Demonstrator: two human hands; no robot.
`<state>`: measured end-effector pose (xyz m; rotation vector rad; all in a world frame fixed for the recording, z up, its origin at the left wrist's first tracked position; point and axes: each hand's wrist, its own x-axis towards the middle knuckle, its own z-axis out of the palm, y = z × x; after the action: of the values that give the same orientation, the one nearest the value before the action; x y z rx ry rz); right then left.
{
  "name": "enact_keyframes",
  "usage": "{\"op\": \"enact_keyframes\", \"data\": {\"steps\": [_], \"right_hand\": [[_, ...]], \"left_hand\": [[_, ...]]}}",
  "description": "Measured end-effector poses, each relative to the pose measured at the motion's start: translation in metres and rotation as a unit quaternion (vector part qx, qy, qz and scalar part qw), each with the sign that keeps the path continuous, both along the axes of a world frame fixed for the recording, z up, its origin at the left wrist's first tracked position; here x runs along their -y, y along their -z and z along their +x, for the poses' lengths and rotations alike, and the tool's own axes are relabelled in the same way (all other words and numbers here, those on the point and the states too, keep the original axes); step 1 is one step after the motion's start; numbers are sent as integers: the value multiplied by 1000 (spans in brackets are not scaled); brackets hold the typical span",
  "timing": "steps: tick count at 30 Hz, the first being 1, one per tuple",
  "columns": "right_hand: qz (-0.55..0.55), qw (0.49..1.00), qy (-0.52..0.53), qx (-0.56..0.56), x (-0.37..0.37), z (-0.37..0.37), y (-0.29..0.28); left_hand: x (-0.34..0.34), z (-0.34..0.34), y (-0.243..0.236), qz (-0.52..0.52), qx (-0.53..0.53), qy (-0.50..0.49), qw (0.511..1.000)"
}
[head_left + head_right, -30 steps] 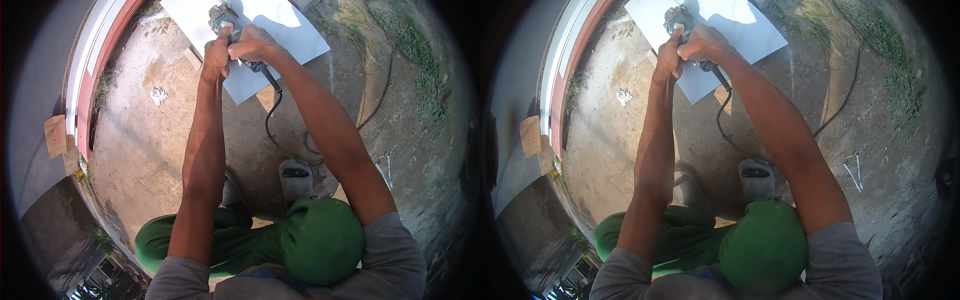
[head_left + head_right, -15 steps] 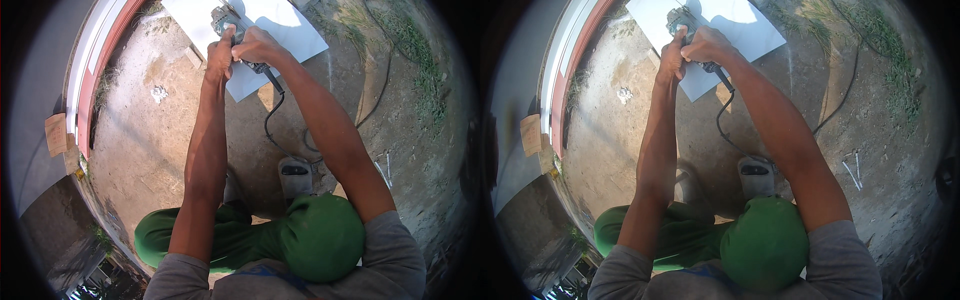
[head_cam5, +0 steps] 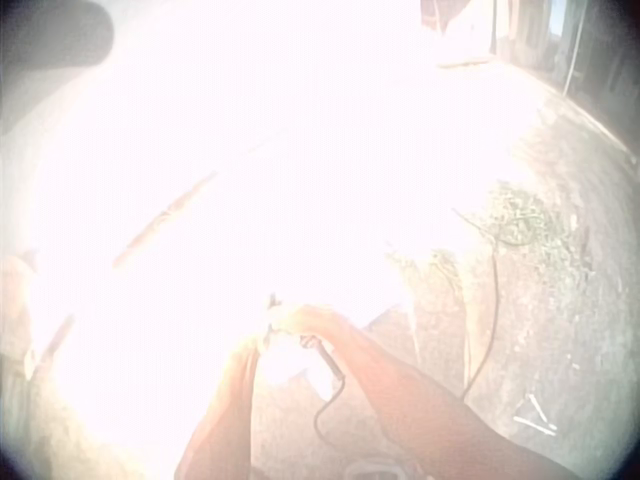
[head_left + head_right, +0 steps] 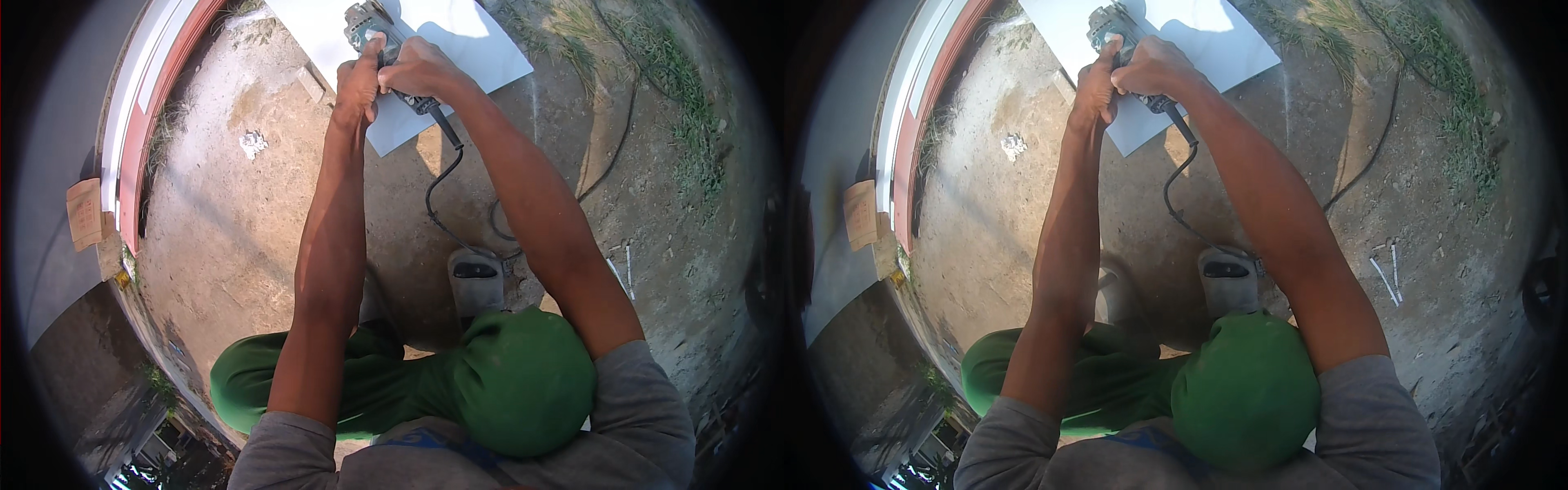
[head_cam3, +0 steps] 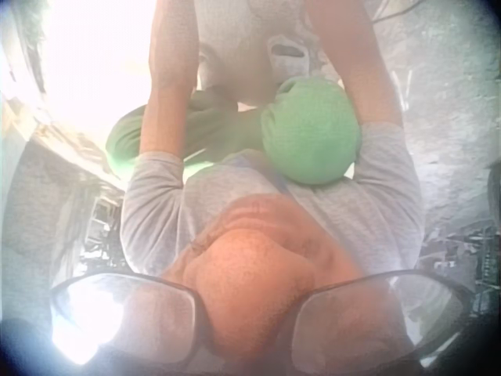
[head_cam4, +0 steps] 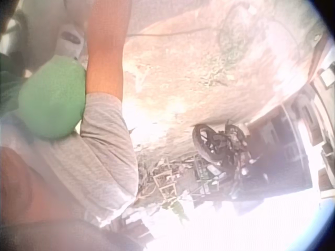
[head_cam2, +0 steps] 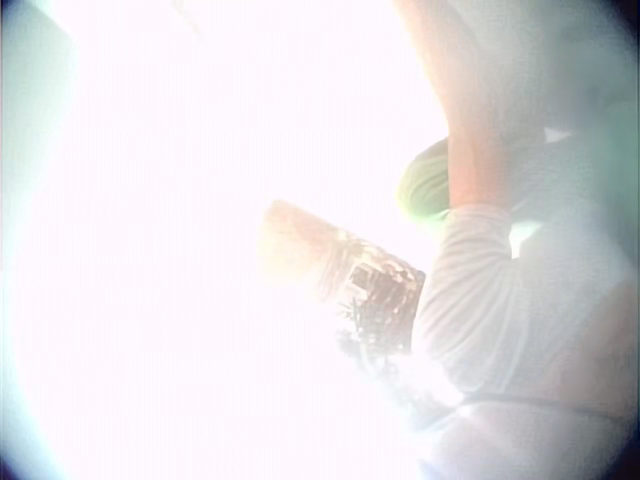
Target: The person aligns two ceramic tile pieces on the ground, marks a line on one piece using a pencil, and cuts the tile along the mark using an angle grinder.
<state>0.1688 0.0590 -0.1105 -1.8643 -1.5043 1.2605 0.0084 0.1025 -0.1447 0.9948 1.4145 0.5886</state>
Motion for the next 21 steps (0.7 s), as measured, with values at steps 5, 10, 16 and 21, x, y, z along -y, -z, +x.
{"op": "enact_keyframes", "data": {"steps": [5, 10, 16, 21], "right_hand": [[-15, 1000, 3, 1, 5, 0, -1], [-11, 1000, 14, 13, 12, -1, -3], [24, 998, 30, 45, 16, -4, 1], [-14, 1000, 14, 22, 21, 0, -6]], "left_hand": [[11, 5, -9, 5, -6, 1, 1000], [22, 12, -10, 32, 46, -41, 998], [23, 10, -3, 30, 84, -45, 995], [30, 14, -9, 24, 86, -54, 995]]}}
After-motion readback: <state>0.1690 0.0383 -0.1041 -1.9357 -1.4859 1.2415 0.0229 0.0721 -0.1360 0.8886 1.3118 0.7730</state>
